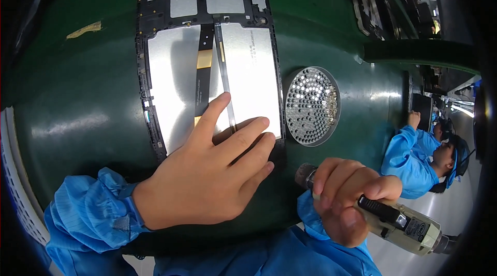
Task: The person assembles tablet devices on an assembly line by taking tablet frames from the conveyor, aligning internal parts by hand, and driving screws into each frame using an electric screwdriver before sending it down the conveyor.
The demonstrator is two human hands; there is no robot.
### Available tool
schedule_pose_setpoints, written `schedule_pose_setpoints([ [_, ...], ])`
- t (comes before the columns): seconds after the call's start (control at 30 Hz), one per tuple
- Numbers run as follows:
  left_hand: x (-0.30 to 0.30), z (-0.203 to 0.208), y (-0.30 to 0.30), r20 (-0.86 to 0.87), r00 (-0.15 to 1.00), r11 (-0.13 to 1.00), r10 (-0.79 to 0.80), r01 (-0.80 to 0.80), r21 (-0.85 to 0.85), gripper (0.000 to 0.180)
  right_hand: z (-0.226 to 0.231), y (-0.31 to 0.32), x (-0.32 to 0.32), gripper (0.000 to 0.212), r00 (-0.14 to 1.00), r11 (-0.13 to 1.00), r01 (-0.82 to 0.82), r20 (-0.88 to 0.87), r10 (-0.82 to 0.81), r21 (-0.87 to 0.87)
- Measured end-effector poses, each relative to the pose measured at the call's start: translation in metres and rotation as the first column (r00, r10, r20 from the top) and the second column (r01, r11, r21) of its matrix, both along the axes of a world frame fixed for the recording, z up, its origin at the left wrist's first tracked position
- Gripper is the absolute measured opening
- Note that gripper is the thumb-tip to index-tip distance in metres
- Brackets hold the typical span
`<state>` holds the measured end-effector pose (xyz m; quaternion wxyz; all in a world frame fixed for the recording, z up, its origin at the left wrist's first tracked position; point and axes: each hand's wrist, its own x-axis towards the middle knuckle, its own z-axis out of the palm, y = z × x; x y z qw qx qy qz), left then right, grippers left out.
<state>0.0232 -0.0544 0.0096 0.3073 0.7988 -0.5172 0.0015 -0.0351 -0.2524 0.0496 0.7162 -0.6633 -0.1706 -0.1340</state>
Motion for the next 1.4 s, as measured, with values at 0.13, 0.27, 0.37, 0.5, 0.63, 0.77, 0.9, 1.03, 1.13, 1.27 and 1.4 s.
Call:
schedule_pose_setpoints([
  [0.13, 0.000, -0.003, 0.000, 0.018, 1.000, 1.000, -0.008, 0.008, 0.002, 0.016, 0.002, -0.008, 0.006, 0.037, 0.996, 0.996, 0.087, 0.018, -0.087, -0.032],
  [0.27, -0.001, -0.001, -0.003, 0.037, 0.999, 1.000, -0.007, 0.007, 0.005, 0.017, 0.001, -0.023, 0.024, 0.041, 0.960, 0.961, 0.275, 0.059, -0.274, -0.008],
  [0.37, -0.005, -0.007, -0.004, 0.031, 0.999, 1.000, 0.008, -0.008, -0.008, 0.018, -0.009, -0.029, 0.033, 0.042, 0.930, 0.925, 0.364, 0.009, -0.367, 0.109],
  [0.5, -0.004, -0.005, -0.004, 0.022, 1.000, 1.000, 0.005, -0.006, 0.014, 0.017, -0.018, -0.037, 0.040, 0.041, 0.945, 0.942, 0.324, 0.024, -0.327, 0.087],
  [0.63, -0.004, -0.004, -0.006, 0.039, 0.999, 1.000, -0.002, 0.001, 0.007, 0.017, -0.019, -0.037, 0.039, 0.040, 0.938, 0.933, 0.341, 0.029, -0.346, 0.112],
  [0.77, -0.009, -0.009, -0.008, 0.035, 0.999, 1.000, 0.018, -0.017, -0.018, 0.018, -0.025, -0.035, 0.041, 0.040, 0.944, 0.938, 0.324, 0.028, -0.330, 0.123],
  [0.9, -0.006, -0.005, -0.011, 0.025, 1.000, 1.000, 0.008, -0.008, 0.008, 0.017, -0.028, -0.040, 0.042, 0.039, 0.937, 0.933, 0.343, 0.031, -0.348, 0.109],
  [1.03, -0.008, -0.006, -0.012, 0.050, 0.999, 1.000, 0.020, -0.019, -0.004, 0.017, -0.030, -0.045, 0.042, 0.039, 0.936, 0.934, 0.344, 0.044, -0.349, 0.093],
  [1.13, -0.009, -0.007, -0.016, 0.047, 0.999, 1.000, 0.023, -0.023, 0.002, 0.017, -0.030, -0.047, 0.043, 0.039, 0.945, 0.940, 0.317, 0.038, -0.324, 0.129],
  [1.27, -0.007, -0.004, -0.022, 0.033, 0.999, 1.000, 0.016, -0.016, 0.005, 0.017, -0.027, -0.048, 0.043, 0.038, 0.934, 0.931, 0.352, 0.020, -0.356, 0.099],
  [1.4, -0.009, -0.008, -0.025, 0.066, 0.998, 1.000, 0.018, -0.018, -0.008, 0.017, -0.030, -0.054, 0.043, 0.037, 0.937, 0.932, 0.344, 0.017, -0.348, 0.116],
])
